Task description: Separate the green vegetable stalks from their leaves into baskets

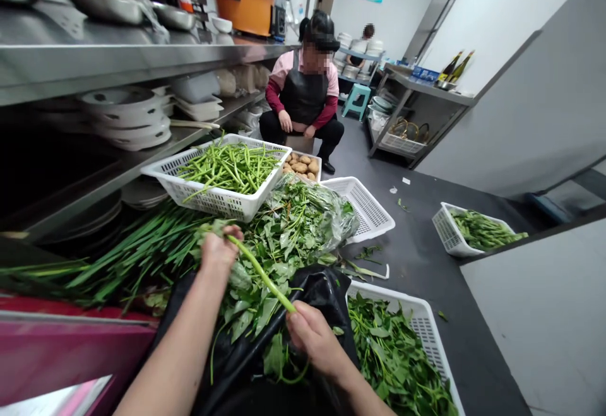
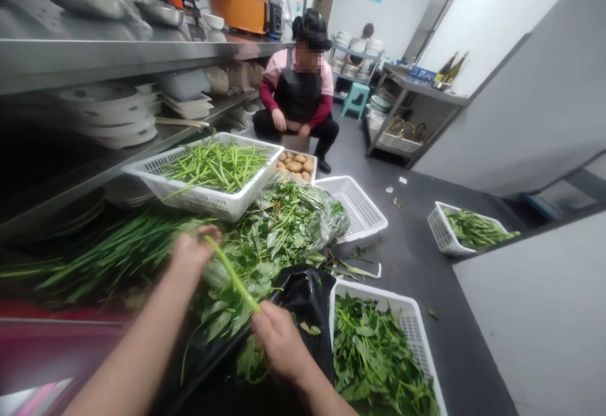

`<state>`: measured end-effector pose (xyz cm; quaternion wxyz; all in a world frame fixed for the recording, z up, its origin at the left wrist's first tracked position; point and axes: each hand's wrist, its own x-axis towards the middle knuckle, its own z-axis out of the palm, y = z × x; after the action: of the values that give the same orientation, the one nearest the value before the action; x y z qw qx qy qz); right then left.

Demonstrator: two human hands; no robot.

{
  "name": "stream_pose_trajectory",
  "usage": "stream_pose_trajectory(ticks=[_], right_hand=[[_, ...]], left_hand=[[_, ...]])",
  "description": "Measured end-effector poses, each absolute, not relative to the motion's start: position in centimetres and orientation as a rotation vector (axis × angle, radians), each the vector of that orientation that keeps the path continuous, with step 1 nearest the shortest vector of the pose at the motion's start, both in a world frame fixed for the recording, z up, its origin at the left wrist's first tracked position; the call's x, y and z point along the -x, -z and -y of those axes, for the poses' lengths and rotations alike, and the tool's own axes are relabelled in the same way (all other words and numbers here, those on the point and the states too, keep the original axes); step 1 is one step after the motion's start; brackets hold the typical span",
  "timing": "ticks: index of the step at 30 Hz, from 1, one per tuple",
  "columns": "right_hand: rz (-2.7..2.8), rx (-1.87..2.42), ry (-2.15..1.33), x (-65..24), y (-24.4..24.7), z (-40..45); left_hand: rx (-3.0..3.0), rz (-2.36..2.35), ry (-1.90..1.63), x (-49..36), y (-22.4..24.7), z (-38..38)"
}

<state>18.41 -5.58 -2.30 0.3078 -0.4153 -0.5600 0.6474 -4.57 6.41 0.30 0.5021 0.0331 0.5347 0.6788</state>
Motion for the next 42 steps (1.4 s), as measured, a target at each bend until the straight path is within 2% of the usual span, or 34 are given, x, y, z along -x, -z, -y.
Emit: stream_pose_trajectory(ticks=[4,9,11,14,17,21,27,33,38,40,42], right_hand=[[1.252,1.113,-1.720,-20.4,1.8,4.9],[1.095,1.095,-1.633,-19.8,3.0,2.8],[1.080,1.066,-1.661,-18.8,3.2,2.3],[1.093,1.052,-1.692,-17.6,2.9,2.4],[1.101,1.031,-1.751,-17.0,2.7,3.3],[1.054,1.011,-1.830,-17.1,2.8,4.0],[1.497,1.201,-1.539,-16.5,2.0,2.4],[1.874,1.059,-1.605,-16.7,1.1,1.8],[2.207,0.969,-1.019,-17.4,1.7,1.6],[2.089,1.074,-0.931,-17.2,2.2,1.4],[1.769,1.186,-1.096,-16.7,2.8,1.1]], left_hand=[[-0.178,-1.451,-1.625,8.3,-0.1,-5.9],[-0.738,-1.626,-1.259,5.0,1.9,-3.0],[-1.002,-1.580,-1.098,2.1,2.0,-1.6],[-1.057,-1.289,-0.947,-1.2,1.7,-0.7],[-0.953,-1.215,-1.120,-1.6,1.4,-1.7],[-0.617,-1.426,-1.407,1.3,1.0,-3.2],[-0.790,-1.245,-0.939,-0.4,0.4,-1.0],[-0.748,-1.171,-1.069,-3.3,1.3,-0.5],[-0.707,-1.161,-1.039,-2.8,1.5,-0.8],[-0.656,-1.168,-1.068,-2.9,1.8,-0.9],[-0.577,-1.182,-1.116,-3.1,2.0,-0.9]])
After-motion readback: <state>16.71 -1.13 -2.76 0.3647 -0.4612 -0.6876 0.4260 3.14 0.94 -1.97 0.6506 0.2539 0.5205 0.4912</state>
